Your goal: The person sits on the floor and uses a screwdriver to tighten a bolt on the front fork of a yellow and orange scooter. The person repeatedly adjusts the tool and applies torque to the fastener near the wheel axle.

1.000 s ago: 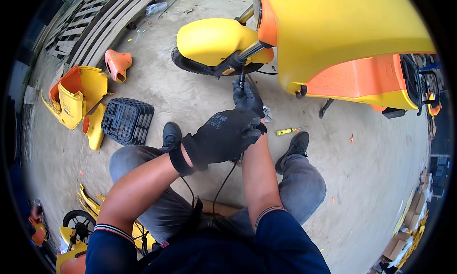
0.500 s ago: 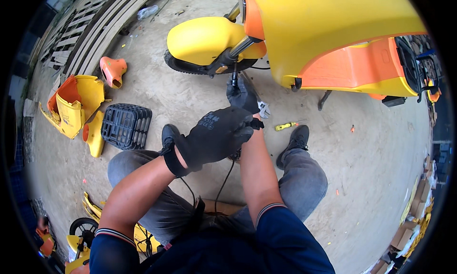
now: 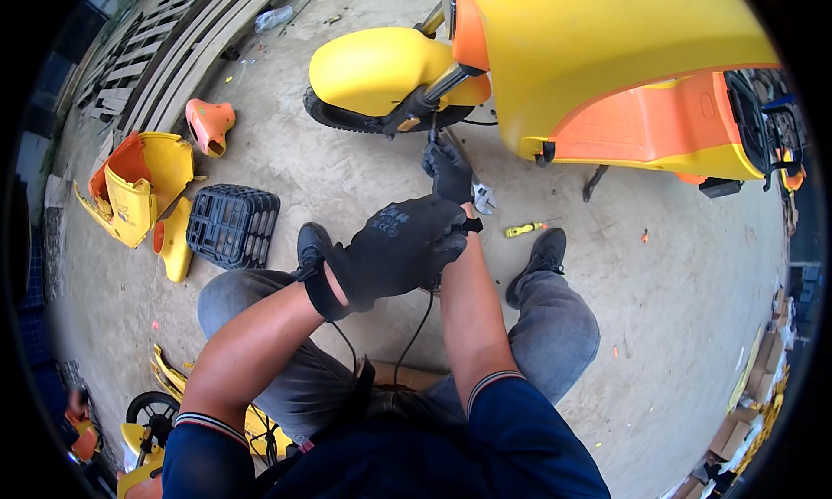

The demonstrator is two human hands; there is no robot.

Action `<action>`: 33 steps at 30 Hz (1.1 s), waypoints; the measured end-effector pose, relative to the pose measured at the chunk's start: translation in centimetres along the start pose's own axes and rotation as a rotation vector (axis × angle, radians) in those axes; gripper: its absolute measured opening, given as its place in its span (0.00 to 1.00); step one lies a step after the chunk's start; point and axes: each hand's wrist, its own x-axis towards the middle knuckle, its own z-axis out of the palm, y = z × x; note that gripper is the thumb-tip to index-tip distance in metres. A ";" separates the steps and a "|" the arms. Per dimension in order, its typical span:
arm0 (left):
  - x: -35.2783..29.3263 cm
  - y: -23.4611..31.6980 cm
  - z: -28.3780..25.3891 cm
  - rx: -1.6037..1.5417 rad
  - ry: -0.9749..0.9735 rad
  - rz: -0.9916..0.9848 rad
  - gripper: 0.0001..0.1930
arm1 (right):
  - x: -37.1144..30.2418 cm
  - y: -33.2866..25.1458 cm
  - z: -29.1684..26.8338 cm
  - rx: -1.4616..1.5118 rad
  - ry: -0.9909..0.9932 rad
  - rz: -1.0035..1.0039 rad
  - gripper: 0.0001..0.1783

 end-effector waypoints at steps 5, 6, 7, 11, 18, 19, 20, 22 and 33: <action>0.1 0.0 0.0 0.022 -0.018 -0.007 0.18 | 0.0 -0.1 0.2 0.400 0.008 0.178 0.15; 0.1 -0.1 0.1 0.025 -0.028 -0.016 0.18 | 0.0 -0.1 0.3 0.573 -0.002 0.243 0.16; 0.1 -0.2 0.1 0.027 -0.039 -0.025 0.18 | -0.1 -0.2 0.2 0.636 -0.058 0.289 0.16; 0.3 0.0 0.0 0.030 -0.084 -0.039 0.18 | -0.3 -0.8 -0.5 0.771 -0.193 0.397 0.15; 0.3 0.0 0.0 0.007 -0.065 -0.032 0.18 | 0.2 -0.8 0.0 0.607 -0.166 0.325 0.15; 0.3 -0.2 0.1 -0.006 -0.057 -0.016 0.18 | 0.2 -0.6 0.3 0.306 -0.036 0.189 0.15; 0.2 -0.3 0.2 -0.004 -0.025 -0.003 0.18 | -0.1 -0.7 1.4 0.006 0.089 0.056 0.14; 0.0 -0.3 0.3 0.001 0.040 0.019 0.17 | -0.7 -1.0 2.9 -0.362 0.234 -0.099 0.14; 0.1 -0.3 0.1 -0.017 -0.040 0.015 0.16 | 0.2 -0.7 -0.5 0.678 -0.005 0.325 0.14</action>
